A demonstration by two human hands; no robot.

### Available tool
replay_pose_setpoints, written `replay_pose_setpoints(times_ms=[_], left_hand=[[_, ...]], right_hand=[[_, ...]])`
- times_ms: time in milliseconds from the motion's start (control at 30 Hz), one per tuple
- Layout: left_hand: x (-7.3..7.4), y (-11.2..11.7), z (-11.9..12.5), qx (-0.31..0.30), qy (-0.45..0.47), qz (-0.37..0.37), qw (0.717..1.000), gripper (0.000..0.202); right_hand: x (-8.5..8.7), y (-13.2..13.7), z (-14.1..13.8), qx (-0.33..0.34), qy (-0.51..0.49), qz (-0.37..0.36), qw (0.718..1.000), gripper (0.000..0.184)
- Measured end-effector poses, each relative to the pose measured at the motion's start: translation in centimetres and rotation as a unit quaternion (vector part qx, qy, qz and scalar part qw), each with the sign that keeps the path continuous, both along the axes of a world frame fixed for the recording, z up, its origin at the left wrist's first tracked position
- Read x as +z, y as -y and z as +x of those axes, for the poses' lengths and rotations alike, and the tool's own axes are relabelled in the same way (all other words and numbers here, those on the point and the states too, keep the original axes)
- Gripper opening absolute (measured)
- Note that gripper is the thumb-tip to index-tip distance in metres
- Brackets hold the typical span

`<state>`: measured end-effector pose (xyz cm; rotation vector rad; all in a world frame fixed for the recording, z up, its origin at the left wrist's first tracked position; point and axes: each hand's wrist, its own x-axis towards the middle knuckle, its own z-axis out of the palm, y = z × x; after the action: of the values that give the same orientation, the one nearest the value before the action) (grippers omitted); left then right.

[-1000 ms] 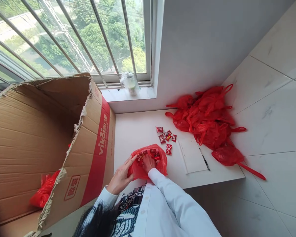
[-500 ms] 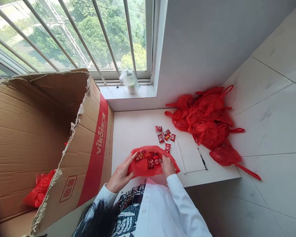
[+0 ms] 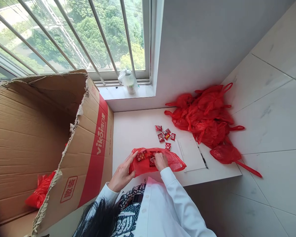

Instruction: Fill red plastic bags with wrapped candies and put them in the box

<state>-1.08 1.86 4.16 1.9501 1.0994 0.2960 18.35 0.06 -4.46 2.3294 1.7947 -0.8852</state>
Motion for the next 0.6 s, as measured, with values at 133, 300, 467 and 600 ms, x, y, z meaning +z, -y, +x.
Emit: replay_pose_setpoints(times_ms=[133,300,467,600], left_hand=[[-0.1,0.0,-0.4,-0.003,0.02,0.011,1.0,0.077],[-0.5,-0.1,-1.0,0.002,0.043,0.018,0.999,0.071],[-0.6,-0.5,-1.1,0.048,0.038,0.018,0.998,0.062],[-0.6,-0.8,-0.7,0.072,0.038,0.037,0.996,0.06]], right_hand=[[-0.7,-0.8,-2.0,0.016,-0.026,0.004,1.0,0.026],[2.7,0.2,-1.2,0.029,-0.04,0.056,0.997,0.026],[7.8,2.1,2.2,-0.006,-0.001,0.248,0.969,0.028],[8.8,4.2,5.0,-0.084,0.157,0.178,0.968,0.037]])
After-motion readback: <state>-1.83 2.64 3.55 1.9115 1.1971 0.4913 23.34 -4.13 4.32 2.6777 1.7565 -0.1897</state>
